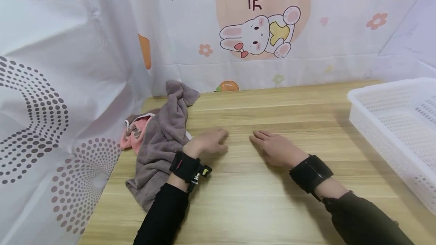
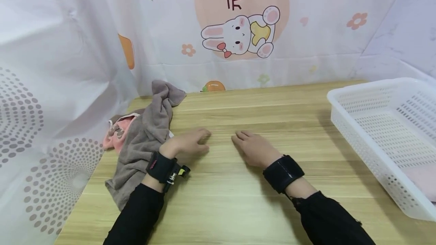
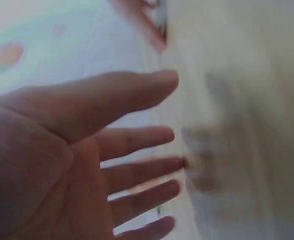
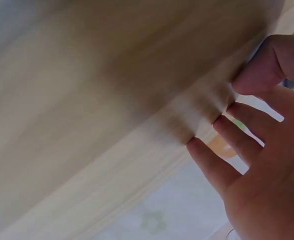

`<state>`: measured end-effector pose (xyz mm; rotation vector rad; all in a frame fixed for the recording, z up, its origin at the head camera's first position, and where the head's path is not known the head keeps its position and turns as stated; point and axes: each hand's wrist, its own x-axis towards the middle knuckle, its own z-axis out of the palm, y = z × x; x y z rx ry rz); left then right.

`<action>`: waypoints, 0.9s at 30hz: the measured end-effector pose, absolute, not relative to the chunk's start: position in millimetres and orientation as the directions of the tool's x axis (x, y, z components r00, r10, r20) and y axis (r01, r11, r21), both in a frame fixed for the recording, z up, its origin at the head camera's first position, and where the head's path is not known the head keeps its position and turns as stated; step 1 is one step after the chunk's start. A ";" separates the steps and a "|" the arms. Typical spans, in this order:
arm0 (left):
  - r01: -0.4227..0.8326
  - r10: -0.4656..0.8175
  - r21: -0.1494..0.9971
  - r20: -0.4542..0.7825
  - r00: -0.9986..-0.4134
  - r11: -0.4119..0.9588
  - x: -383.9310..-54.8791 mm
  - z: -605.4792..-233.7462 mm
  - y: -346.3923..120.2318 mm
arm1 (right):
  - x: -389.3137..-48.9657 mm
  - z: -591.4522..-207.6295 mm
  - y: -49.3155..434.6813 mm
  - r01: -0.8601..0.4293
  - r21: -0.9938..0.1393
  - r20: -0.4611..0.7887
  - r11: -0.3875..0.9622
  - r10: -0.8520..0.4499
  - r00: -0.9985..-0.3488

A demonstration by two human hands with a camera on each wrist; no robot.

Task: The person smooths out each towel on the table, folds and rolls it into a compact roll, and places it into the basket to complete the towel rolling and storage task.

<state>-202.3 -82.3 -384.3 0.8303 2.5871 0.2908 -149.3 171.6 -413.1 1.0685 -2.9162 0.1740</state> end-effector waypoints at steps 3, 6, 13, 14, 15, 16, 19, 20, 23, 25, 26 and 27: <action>0.426 0.511 0.308 -0.296 -0.807 0.851 -209.5 -380.9 -100.8 | -152.1 -414.5 153.2 -0.670 -0.090 0.063 0.737 -0.667 -0.742; 0.335 0.411 0.289 -0.264 -0.872 0.897 -216.5 -379.2 -117.4 | -155.2 -415.5 133.8 -0.694 -0.078 0.065 0.716 -0.691 -0.720; 0.067 0.095 0.204 -0.133 -0.986 0.977 -224.7 -382.6 -148.0 | -158.3 -410.1 100.2 -0.711 -0.082 0.020 0.698 -0.713 -0.701; 0.038 0.059 0.191 -0.105 -0.993 0.981 -224.3 -383.7 -150.0 | -157.8 -410.1 98.3 -0.710 -0.082 0.015 0.699 -0.711 -0.703; 0.016 0.029 0.187 -0.071 -0.997 0.982 -223.4 -384.5 -151.4 | -157.4 -410.0 97.1 -0.707 -0.082 0.014 0.702 -0.709 -0.705; -0.001 0.004 0.182 -0.026 -1.000 0.983 -222.6 -385.9 -152.5 | -157.3 -410.3 96.2 -0.703 -0.083 0.011 0.706 -0.705 -0.709; -0.046 -0.072 0.180 0.143 -0.987 0.983 -221.2 -389.7 -153.7 | -157.2 -411.5 95.5 -0.697 -0.084 0.012 0.712 -0.699 -0.715; -0.066 -0.102 0.187 0.188 -0.977 0.980 -221.7 -390.6 -154.0 | -157.2 -411.8 95.5 -0.696 -0.088 0.012 0.712 -0.698 -0.716; -0.146 -0.197 0.231 0.217 -0.956 0.962 -224.0 -391.1 -157.3 | -157.9 -413.2 95.3 -0.695 -0.097 0.013 0.713 -0.697 -0.717; -0.190 -0.242 0.250 0.196 -0.950 0.949 -224.1 -388.8 -160.3 | -157.7 -413.2 94.9 -0.691 -0.105 0.009 0.715 -0.695 -0.719; -0.206 -0.253 0.251 0.170 -0.953 0.946 -224.1 -387.2 -162.2 | -157.7 -413.6 94.6 -0.691 -0.104 0.010 0.715 -0.694 -0.720; -0.210 -0.253 0.243 0.161 -0.954 0.947 -223.9 -386.0 -164.0 | -157.9 -414.4 94.6 -0.693 -0.101 0.012 0.714 -0.696 -0.718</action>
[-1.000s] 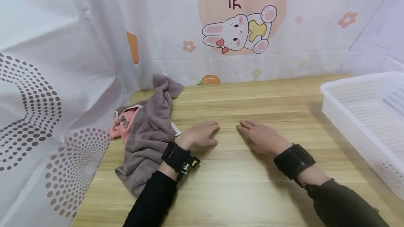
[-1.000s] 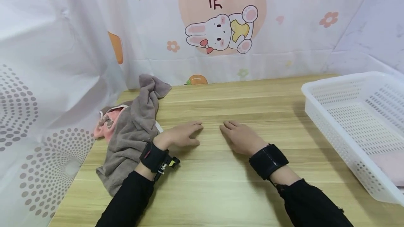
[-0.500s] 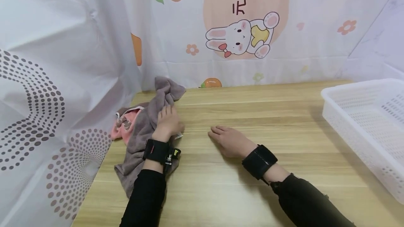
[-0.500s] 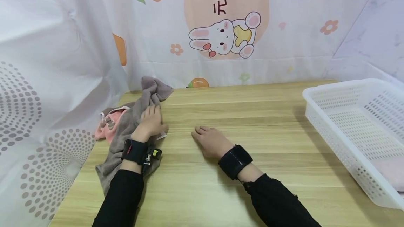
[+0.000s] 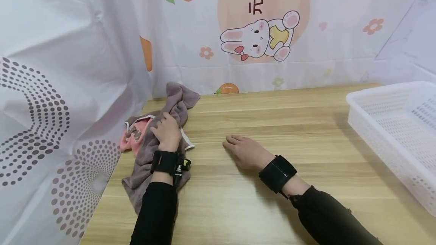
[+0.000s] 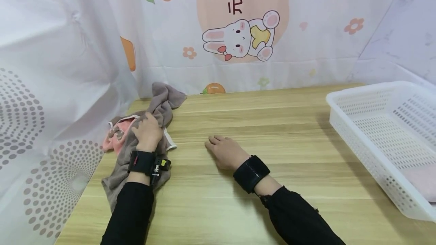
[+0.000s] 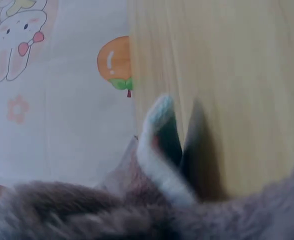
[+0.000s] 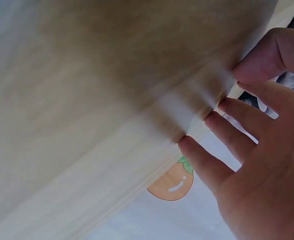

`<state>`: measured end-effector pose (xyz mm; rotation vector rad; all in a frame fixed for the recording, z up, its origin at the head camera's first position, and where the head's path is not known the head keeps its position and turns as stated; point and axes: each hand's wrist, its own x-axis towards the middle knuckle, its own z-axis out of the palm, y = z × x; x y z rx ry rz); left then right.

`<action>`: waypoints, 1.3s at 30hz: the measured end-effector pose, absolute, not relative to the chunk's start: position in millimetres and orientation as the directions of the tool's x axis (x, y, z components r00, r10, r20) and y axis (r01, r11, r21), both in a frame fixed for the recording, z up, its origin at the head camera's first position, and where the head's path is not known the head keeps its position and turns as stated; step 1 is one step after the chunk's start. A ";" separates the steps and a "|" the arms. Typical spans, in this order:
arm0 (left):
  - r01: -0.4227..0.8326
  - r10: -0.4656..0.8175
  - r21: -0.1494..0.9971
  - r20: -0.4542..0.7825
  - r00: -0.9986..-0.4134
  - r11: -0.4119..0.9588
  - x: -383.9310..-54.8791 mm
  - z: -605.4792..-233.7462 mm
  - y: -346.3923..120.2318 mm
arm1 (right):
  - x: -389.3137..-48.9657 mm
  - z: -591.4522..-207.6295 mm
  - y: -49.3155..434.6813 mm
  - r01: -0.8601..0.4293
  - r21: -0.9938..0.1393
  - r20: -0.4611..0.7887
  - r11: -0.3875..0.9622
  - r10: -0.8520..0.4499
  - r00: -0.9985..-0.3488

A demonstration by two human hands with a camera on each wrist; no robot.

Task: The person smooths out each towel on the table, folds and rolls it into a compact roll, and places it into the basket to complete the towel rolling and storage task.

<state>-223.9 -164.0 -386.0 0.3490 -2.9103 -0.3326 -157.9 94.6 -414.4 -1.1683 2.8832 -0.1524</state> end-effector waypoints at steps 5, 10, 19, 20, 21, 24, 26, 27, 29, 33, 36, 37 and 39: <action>-0.118 -0.187 0.245 0.279 -0.942 0.962 -221.6 -375.0 -169.8 | -159.0 -416.7 93.6 -0.709 -0.088 0.052 0.700 -0.707 -0.705; 0.063 -0.091 0.452 0.312 -0.946 0.890 -210.6 -342.0 -162.3 | -161.7 -415.6 94.1 -0.694 -0.129 0.095 0.709 -0.687 -0.720; 0.260 0.190 0.735 0.179 -0.965 0.626 -191.5 -305.0 -135.7 | -168.0 -400.7 93.1 -0.456 -0.456 0.197 0.764 -0.413 -0.889; 0.275 0.231 0.754 0.167 -0.959 0.596 -190.3 -304.9 -132.7 | -169.5 -398.0 93.6 -0.436 -0.488 0.228 0.756 -0.371 -0.900; 0.290 0.272 0.770 0.156 -0.950 0.568 -189.4 -305.2 -130.1 | -171.1 -395.1 94.1 -0.424 -0.508 0.262 0.749 -0.335 -0.905; 0.331 0.369 0.793 0.145 -0.918 0.511 -187.7 -308.8 -123.3 | -175.9 -387.3 97.6 -0.429 -0.512 0.352 0.744 -0.274 -0.895; 0.359 0.412 0.785 0.147 -0.899 0.505 -187.4 -311.9 -118.5 | -177.7 -381.7 101.5 -0.446 -0.502 0.392 0.741 -0.264 -0.881; 0.373 0.423 0.777 0.152 -0.893 0.507 -186.9 -313.2 -115.6 | -177.7 -378.6 103.2 -0.446 -0.498 0.404 0.744 -0.256 -0.878; 0.434 0.415 0.694 0.211 -0.885 0.574 -183.7 -315.4 -107.3 | -176.9 -372.2 106.2 -0.446 -0.507 0.420 0.738 -0.240 -0.875; 0.560 0.349 0.359 0.504 -0.790 0.747 -168.6 -314.5 -78.4 | -172.9 -355.5 108.1 -0.440 -0.563 0.433 0.700 -0.203 -0.878; 0.612 0.360 0.155 0.688 -0.630 0.776 -152.6 -312.8 -55.4 | -170.8 -341.9 107.3 -0.466 -0.614 0.457 0.637 -0.194 -0.868; 0.636 0.377 0.127 0.710 -0.594 0.762 -147.9 -312.9 -49.7 | -170.4 -337.6 107.0 -0.477 -0.632 0.464 0.610 -0.194 -0.864; 0.658 0.415 0.086 0.714 -0.564 0.748 -140.9 -313.4 -42.2 | -169.0 -329.3 107.3 -0.486 -0.672 0.469 0.559 -0.187 -0.863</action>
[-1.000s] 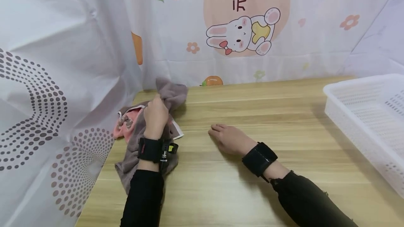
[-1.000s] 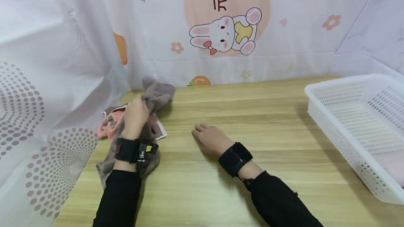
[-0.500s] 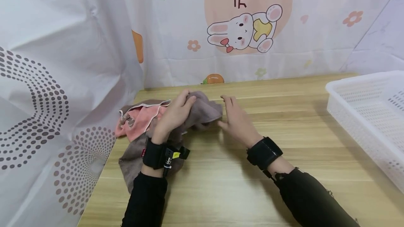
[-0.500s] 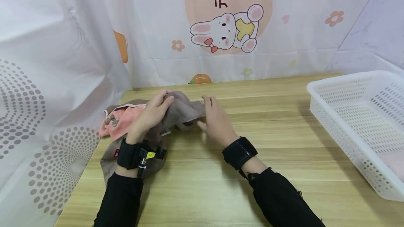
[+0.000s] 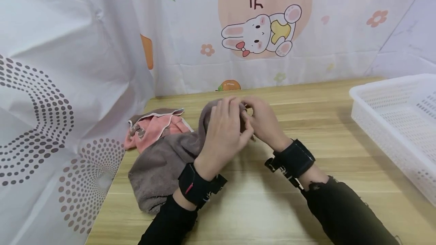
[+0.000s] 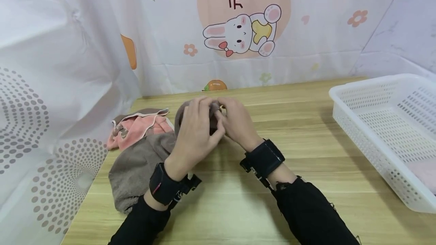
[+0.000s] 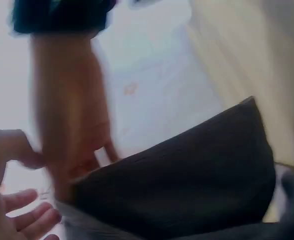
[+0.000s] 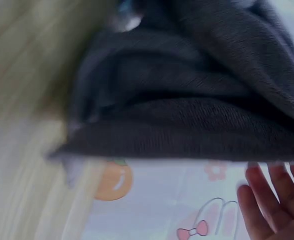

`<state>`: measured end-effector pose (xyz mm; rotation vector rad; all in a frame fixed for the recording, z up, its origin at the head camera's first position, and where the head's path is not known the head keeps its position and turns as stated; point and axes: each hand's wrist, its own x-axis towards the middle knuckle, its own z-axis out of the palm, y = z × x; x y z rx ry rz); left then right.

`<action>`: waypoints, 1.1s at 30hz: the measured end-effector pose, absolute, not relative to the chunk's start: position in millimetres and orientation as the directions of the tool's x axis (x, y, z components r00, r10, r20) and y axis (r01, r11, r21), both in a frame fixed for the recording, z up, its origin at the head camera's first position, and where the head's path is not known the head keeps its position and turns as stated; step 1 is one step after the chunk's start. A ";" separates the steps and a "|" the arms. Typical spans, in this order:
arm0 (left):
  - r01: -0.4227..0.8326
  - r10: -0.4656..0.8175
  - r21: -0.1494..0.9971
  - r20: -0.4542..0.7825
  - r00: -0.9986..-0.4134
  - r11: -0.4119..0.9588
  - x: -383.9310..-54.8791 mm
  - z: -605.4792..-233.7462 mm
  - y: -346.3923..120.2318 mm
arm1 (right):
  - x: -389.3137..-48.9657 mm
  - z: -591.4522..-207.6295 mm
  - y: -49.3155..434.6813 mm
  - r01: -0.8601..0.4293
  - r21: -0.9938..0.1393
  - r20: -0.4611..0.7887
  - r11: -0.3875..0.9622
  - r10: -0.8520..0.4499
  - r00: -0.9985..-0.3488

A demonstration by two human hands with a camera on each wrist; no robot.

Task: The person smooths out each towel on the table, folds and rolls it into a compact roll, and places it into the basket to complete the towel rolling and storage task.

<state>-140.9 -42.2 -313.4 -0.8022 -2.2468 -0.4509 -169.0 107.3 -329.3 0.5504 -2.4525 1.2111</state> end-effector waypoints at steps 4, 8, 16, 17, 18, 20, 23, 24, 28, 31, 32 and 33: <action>0.612 0.429 0.069 0.650 -0.627 0.788 -139.4 -317.4 -37.6 | -164.2 -316.6 113.1 -0.477 -0.719 0.464 0.506 -0.163 -0.871; 0.570 0.389 0.116 0.620 -0.681 0.813 -145.1 -322.6 -36.4 | -158.9 -310.6 121.6 -0.491 -0.712 0.480 0.502 -0.161 -0.862; 0.550 0.337 0.159 0.643 -0.688 0.820 -156.1 -326.3 -44.9 | -141.8 -302.9 143.9 -0.510 -0.653 0.491 0.559 -0.200 -0.848; 0.552 0.336 0.169 0.638 -0.693 0.817 -155.8 -324.9 -47.5 | -140.6 -303.5 148.3 -0.500 -0.652 0.478 0.570 -0.203 -0.855; 0.552 0.334 0.175 0.636 -0.696 0.815 -155.6 -323.6 -50.2 | -139.8 -304.2 152.8 -0.486 -0.653 0.461 0.581 -0.204 -0.864; 0.553 0.334 0.181 0.633 -0.698 0.814 -155.3 -321.6 -55.6 | -138.9 -305.8 161.9 -0.462 -0.652 0.439 0.601 -0.197 -0.876; 0.541 0.328 0.161 0.644 -0.691 0.825 -156.2 -320.7 -62.8 | -136.5 -305.8 174.5 -0.441 -0.642 0.428 0.627 -0.184 -0.885; 0.534 0.322 0.156 0.648 -0.690 0.831 -156.6 -320.2 -65.3 | -135.6 -305.1 178.5 -0.429 -0.644 0.420 0.634 -0.175 -0.890; 0.486 0.273 0.166 0.654 -0.706 0.858 -159.6 -315.6 -77.7 | -133.0 -302.1 195.2 -0.378 -0.656 0.389 0.654 -0.137 -0.911; 0.474 0.257 0.177 0.654 -0.711 0.862 -160.5 -310.3 -87.5 | -131.9 -300.7 208.0 -0.349 -0.649 0.381 0.676 -0.108 -0.918; 0.487 0.268 0.174 0.657 -0.705 0.856 -160.0 -308.9 -90.4 | -131.2 -300.5 212.1 -0.334 -0.639 0.378 0.693 -0.096 -0.921; 0.504 0.283 0.168 0.661 -0.695 0.847 -158.9 -307.4 -93.3 | -130.1 -300.0 215.6 -0.326 -0.622 0.379 0.712 -0.091 -0.921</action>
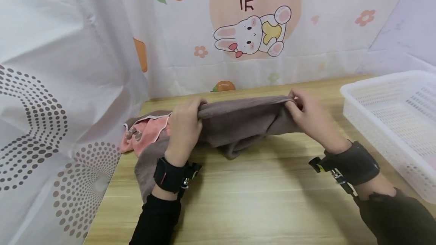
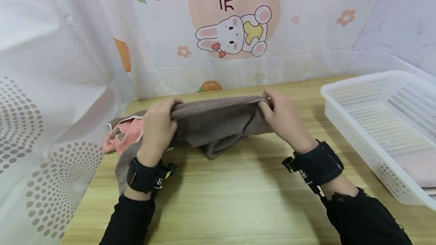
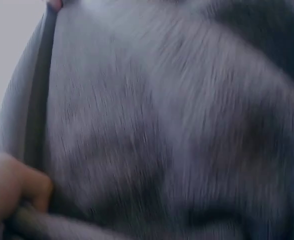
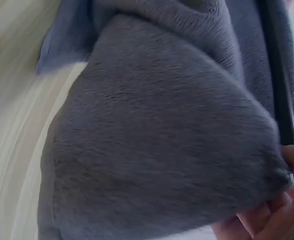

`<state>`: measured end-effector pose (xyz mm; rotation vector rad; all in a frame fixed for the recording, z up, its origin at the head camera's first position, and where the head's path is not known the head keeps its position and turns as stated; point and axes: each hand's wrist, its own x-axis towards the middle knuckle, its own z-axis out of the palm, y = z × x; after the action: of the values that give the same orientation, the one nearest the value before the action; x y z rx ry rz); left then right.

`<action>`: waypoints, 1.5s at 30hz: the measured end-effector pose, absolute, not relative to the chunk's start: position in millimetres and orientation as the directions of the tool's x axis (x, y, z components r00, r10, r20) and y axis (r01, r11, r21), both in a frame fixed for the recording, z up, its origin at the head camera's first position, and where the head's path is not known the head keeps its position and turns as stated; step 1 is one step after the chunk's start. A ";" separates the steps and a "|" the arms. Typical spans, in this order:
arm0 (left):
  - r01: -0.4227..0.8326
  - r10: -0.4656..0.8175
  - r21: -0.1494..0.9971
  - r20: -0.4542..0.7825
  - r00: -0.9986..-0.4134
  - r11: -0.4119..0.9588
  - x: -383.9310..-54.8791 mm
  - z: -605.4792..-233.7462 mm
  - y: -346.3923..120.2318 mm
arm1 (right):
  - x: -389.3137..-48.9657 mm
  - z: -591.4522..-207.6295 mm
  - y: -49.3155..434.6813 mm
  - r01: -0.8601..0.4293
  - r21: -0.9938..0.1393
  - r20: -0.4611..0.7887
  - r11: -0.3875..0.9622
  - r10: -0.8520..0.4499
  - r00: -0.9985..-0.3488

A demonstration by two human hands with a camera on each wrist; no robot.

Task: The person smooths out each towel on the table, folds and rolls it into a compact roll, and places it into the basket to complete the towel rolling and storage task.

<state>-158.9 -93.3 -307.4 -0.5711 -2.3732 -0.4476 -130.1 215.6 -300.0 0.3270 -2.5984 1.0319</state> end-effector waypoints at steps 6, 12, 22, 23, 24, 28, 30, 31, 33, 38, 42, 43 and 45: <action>0.658 0.369 0.149 0.727 -0.579 0.738 -133.8 -289.5 -125.0 | -119.7 -290.9 223.5 -0.334 -0.477 0.411 0.813 -0.129 -0.903; 0.645 0.298 0.189 0.767 -0.568 0.741 -116.3 -274.5 -168.7 | -106.9 -269.1 242.0 -0.314 -0.360 0.454 0.879 -0.129 -0.882; 0.600 0.277 0.245 0.714 -0.643 0.761 -102.2 -273.7 -201.0 | -85.3 -257.2 269.2 -0.292 -0.223 0.431 0.930 -0.175 -0.885; 0.613 0.289 0.252 0.709 -0.643 0.749 -99.2 -272.5 -203.1 | -83.6 -256.2 272.2 -0.289 -0.216 0.432 0.933 -0.174 -0.885; 0.634 0.306 0.259 0.705 -0.639 0.728 -95.7 -271.2 -205.2 | -82.2 -255.2 275.6 -0.285 -0.221 0.430 0.933 -0.169 -0.887; 0.701 0.407 0.290 0.645 -0.646 0.652 -81.3 -263.0 -213.0 | -76.4 -251.0 288.3 -0.268 -0.224 0.439 0.937 -0.148 -0.886; 0.719 0.447 0.297 0.618 -0.647 0.629 -77.6 -259.1 -216.4 | -74.2 -249.1 292.8 -0.263 -0.223 0.456 0.939 -0.138 -0.879; 0.719 0.458 0.304 0.603 -0.653 0.625 -76.5 -257.3 -218.0 | -73.6 -248.2 294.5 -0.262 -0.217 0.466 0.940 -0.136 -0.874; 0.711 0.463 0.321 0.581 -0.670 0.626 -75.3 -255.4 -221.6 | -73.3 -246.4 297.1 -0.258 -0.225 0.477 0.940 -0.124 -0.870; 0.682 0.434 0.319 0.580 -0.690 0.657 -72.9 -258.1 -231.1 | -72.0 -245.0 302.9 -0.233 -0.243 0.467 0.942 -0.097 -0.879; 0.658 0.392 0.298 0.610 -0.689 0.692 -71.9 -260.4 -241.0 | -66.5 -248.5 310.8 -0.226 -0.272 0.487 0.935 -0.068 -0.871; 0.652 0.380 0.295 0.619 -0.687 0.699 -71.6 -260.3 -243.8 | -65.2 -249.7 313.2 -0.232 -0.285 0.500 0.930 -0.062 -0.864; 0.650 0.355 0.285 0.651 -0.670 0.705 -70.5 -259.9 -249.4 | -62.9 -252.3 317.8 -0.265 -0.311 0.531 0.913 -0.064 -0.845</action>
<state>-70.5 -249.4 -259.9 -0.7649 -2.3432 -0.6841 -62.9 317.8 -252.3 0.2363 -2.5447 0.5123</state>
